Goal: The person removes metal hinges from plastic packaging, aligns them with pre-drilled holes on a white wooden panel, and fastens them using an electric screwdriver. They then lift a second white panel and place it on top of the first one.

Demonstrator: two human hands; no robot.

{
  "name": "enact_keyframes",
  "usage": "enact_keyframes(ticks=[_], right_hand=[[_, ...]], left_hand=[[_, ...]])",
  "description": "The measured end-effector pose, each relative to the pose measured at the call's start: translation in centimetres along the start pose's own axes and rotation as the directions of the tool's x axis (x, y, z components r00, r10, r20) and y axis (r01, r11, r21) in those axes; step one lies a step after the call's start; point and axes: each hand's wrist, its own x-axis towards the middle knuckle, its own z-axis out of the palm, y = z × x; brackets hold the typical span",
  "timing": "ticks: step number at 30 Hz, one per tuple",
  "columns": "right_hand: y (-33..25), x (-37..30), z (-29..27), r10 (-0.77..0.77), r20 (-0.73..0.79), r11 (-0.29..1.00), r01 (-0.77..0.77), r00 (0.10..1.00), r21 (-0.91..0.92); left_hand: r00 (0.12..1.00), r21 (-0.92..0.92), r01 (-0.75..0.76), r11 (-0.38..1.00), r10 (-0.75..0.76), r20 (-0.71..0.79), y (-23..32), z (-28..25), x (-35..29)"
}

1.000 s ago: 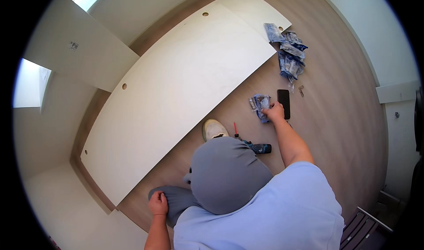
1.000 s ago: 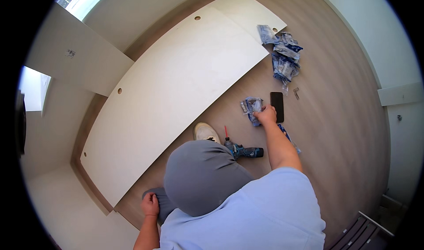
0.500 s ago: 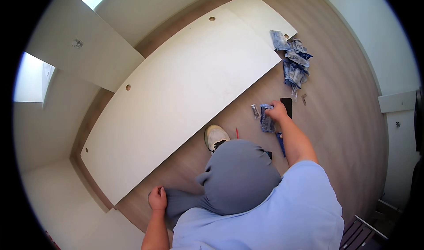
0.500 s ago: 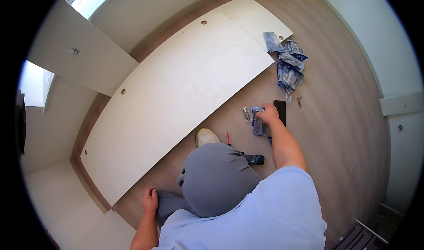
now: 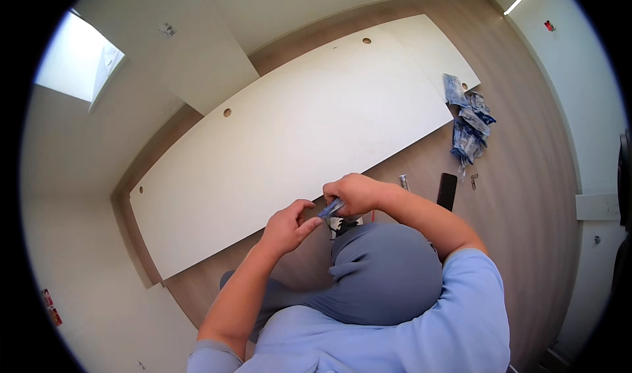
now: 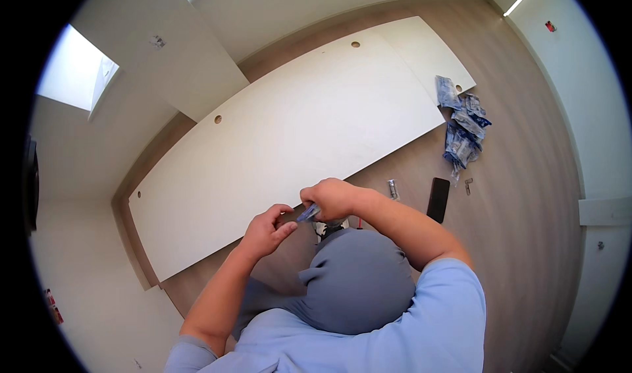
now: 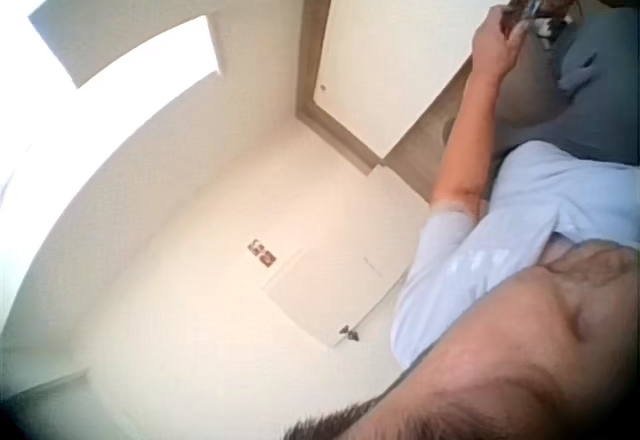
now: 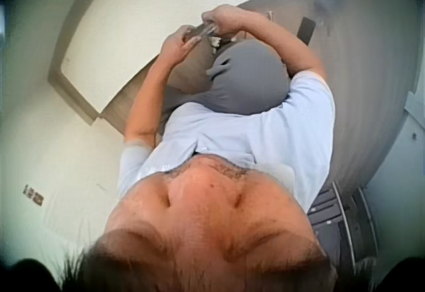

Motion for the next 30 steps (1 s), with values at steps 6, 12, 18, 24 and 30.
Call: enact_keyframes(ticks=[6, 12, 18, 24, 30], right_hand=[[-1.9, 4.9, 3.5, -0.166, 0.108, 0.985, 0.171, 0.980, -0.038], [0.1, 3.8, 5.1, -0.166, 0.094, 0.984, 0.159, 0.982, 0.079], [2.6, 1.3, 6.0, 0.005, -0.128, 0.979, 0.021, 0.992, 0.201], [12.6, -8.6, 13.8, 0.791, -0.533, 0.602, -0.229, 0.301, 0.765], [19.6, -20.4, 19.8, 0.920, -0.390, 0.376, -0.209, -0.031, 0.903]], left_hand=[[0.997, 0.299, -0.012, 0.954, -0.012, 0.079, -2.9, 0.1, -2.7], [0.977, 0.137, 0.210, 0.968, -0.214, 0.018, -5.5, 1.5, -6.3], [0.980, 0.117, 0.145, 0.982, -0.159, 0.121, -4.4, 2.9, -4.9], [0.884, -0.521, 0.465, 0.716, -0.409, 0.226, -10.3, 2.8, -5.5], [0.758, -0.770, 0.542, 0.336, -0.590, 0.277, -15.4, 2.7, -7.5]])
